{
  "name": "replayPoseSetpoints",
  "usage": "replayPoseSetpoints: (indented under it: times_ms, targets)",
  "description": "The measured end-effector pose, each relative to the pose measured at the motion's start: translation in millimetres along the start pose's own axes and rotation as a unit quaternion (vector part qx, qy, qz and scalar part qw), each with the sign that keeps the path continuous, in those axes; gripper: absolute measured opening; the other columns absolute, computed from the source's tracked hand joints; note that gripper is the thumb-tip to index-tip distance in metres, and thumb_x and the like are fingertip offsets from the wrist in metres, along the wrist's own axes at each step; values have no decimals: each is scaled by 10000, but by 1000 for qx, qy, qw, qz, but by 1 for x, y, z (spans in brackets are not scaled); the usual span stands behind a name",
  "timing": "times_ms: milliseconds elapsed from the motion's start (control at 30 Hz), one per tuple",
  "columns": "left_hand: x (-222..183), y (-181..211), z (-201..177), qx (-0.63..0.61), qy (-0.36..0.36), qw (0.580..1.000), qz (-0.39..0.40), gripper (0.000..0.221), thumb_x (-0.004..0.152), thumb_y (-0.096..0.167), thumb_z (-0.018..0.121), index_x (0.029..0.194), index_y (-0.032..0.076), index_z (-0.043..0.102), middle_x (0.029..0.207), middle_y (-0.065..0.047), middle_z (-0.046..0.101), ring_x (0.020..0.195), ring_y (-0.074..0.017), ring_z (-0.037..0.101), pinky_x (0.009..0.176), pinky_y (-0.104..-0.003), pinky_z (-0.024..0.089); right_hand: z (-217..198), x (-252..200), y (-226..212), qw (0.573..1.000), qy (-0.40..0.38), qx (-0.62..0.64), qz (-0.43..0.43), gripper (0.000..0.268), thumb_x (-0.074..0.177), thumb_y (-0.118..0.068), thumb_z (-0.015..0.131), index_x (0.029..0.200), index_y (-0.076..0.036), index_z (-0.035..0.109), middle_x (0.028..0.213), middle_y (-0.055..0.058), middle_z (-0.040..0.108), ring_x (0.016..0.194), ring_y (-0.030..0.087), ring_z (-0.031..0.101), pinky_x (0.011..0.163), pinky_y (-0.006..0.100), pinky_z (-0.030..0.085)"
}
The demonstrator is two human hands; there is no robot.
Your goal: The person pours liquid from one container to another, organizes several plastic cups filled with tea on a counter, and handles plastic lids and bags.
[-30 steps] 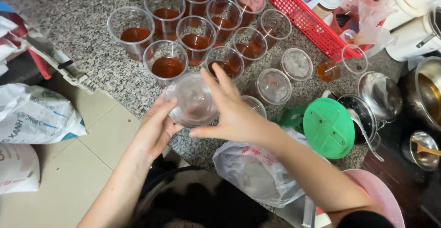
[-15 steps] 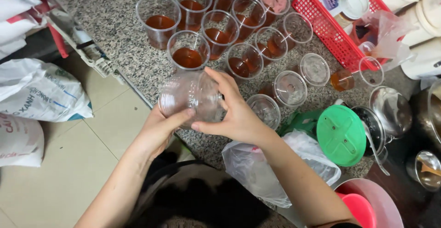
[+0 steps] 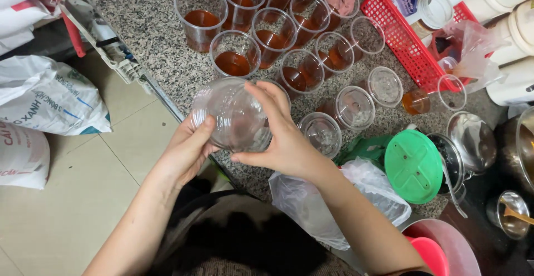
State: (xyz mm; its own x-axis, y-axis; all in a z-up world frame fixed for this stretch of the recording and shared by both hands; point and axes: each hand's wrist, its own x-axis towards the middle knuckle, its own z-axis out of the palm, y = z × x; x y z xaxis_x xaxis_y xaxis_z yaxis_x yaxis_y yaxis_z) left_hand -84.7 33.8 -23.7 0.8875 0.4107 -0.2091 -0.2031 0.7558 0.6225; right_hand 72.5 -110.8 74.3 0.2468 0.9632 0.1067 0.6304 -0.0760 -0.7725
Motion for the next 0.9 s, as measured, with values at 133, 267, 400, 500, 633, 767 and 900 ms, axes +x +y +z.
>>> replayPoseSetpoints:
  times_ms: [133,267,400,500,633,767,900]
  targets:
    - [1,-7,-9,25,-16,1000,-2,486,1012,260,618,1428,32,515,1324,-92,653,1161,-197,659,984,-401,563,0,-3,-5,1000,-7,8,-12,1189,729,-337,958,1646,-113,235,1663,204,183,1594,388,209,1272,482,305]
    - [0,-6,-8,0,3,1000,-23,509,1004,280,615,1434,32,499,1331,-104,649,1175,-214,662,1010,-413,565,-1,-6,-6,1000,-4,11,-16,1207,718,-337,963,1652,-111,233,1670,192,201,1601,370,224,1287,483,300]
    - [0,-6,-9,-24,-9,1000,-17,571,984,292,634,1467,42,460,1364,-94,636,1201,-215,650,1022,-410,557,-3,-9,-6,999,0,40,-19,1203,730,-313,958,1663,-80,235,1684,186,233,1621,357,229,1313,484,275]
    - [1,-1,-9,-38,13,998,-41,567,941,193,642,1456,45,457,1338,-116,638,1152,-244,669,969,-435,580,-2,-10,-5,999,0,37,-12,1193,716,-311,954,1647,-73,246,1668,184,240,1603,350,245,1296,461,290]
    - [0,6,-20,-18,-11,999,-32,567,920,70,590,1461,-46,465,1346,-199,642,1151,-281,688,983,-425,592,8,-12,2,998,8,47,-32,1201,715,-295,956,1649,-73,235,1660,178,245,1594,343,248,1302,455,278]
    - [-2,5,-34,34,52,998,-11,685,833,-9,523,1512,-16,431,1316,-160,639,1097,-234,680,942,-374,596,17,-13,5,988,-15,150,25,1171,754,-272,931,1668,-102,218,1677,157,228,1596,319,269,1271,472,347]
    - [-6,2,-42,73,121,990,-2,741,786,-23,550,1504,21,371,1274,-117,642,1092,-206,702,897,-345,629,26,-14,11,972,-37,217,82,1178,756,-240,922,1675,-125,193,1686,144,191,1593,313,237,1236,514,333]
